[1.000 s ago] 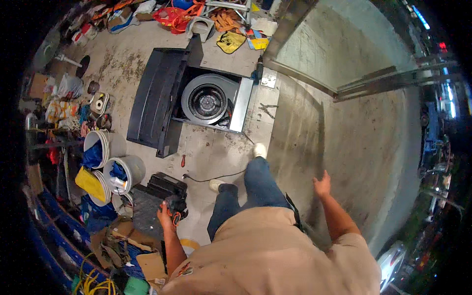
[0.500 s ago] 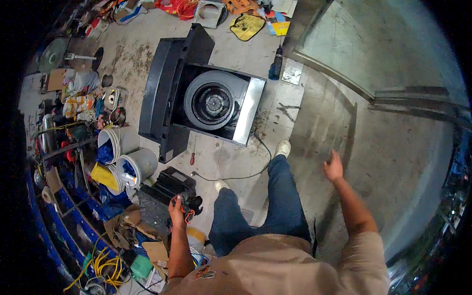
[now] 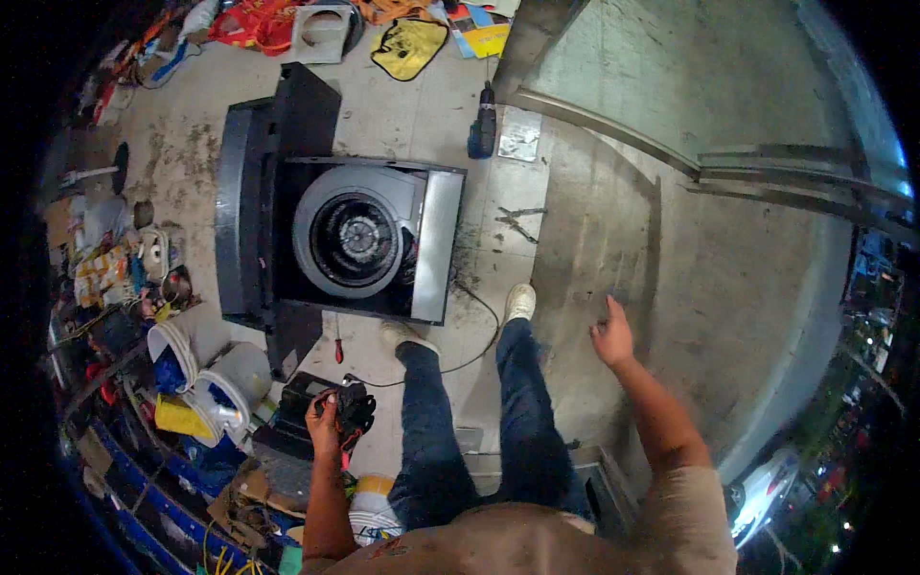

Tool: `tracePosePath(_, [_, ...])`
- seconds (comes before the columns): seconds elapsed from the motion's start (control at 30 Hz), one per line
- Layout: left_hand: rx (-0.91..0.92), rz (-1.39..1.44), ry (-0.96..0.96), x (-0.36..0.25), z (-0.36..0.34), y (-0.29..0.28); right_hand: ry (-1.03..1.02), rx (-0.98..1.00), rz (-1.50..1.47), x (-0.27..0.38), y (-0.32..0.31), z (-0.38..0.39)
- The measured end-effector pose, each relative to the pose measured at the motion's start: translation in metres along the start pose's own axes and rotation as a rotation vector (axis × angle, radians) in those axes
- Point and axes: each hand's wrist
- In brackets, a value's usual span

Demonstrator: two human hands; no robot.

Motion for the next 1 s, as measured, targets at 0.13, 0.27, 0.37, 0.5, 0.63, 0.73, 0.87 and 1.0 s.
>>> tracePosePath(0.13, [0.112, -0.033, 0.075, 0.024, -0.044, 0.002, 0.081, 0.052, 0.072, -0.016, 0.018, -0.005])
tracePosePath(0.27, [0.153, -0.124, 0.030, 0.029, -0.084, 0.002, -0.017, 0.060, 0.249, -0.022, 0.072, -0.070])
tracePosePath(0.37, [0.096, -0.149, 0.370, 0.070, -0.140, 0.000, -0.061, 0.092, 0.324, -0.024, 0.139, -0.156])
tracePosePath(0.5, [0.013, -0.085, 0.396, 0.098, -0.193, 0.010, -0.178, 0.094, 0.496, -0.020, 0.224, -0.255])
tracePosePath(0.63, [-0.071, -0.051, 0.537, 0.123, -0.238, 0.036, -0.203, 0.100, 0.610, -0.030, 0.283, -0.324])
tracePosePath(0.73, [-0.176, -0.143, 0.579, 0.117, -0.263, 0.054, -0.482, -0.070, 0.596, -0.047, 0.310, -0.369])
tracePosePath(0.87, [-0.090, -0.257, 0.700, 0.091, -0.296, 0.043, -0.326, 0.012, 0.654, -0.065, 0.324, -0.380])
tracePosePath(1.0, [-0.212, -0.161, 0.863, 0.074, -0.306, 0.043, -0.391, -0.016, 0.781, -0.098, 0.336, -0.414])
Point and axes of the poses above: each hand's wrist, its own z-axis away from the middle knuckle, its own y-axis out of the palm, x = y × z, and after that the axes turned 2 degrees about x, right-handed
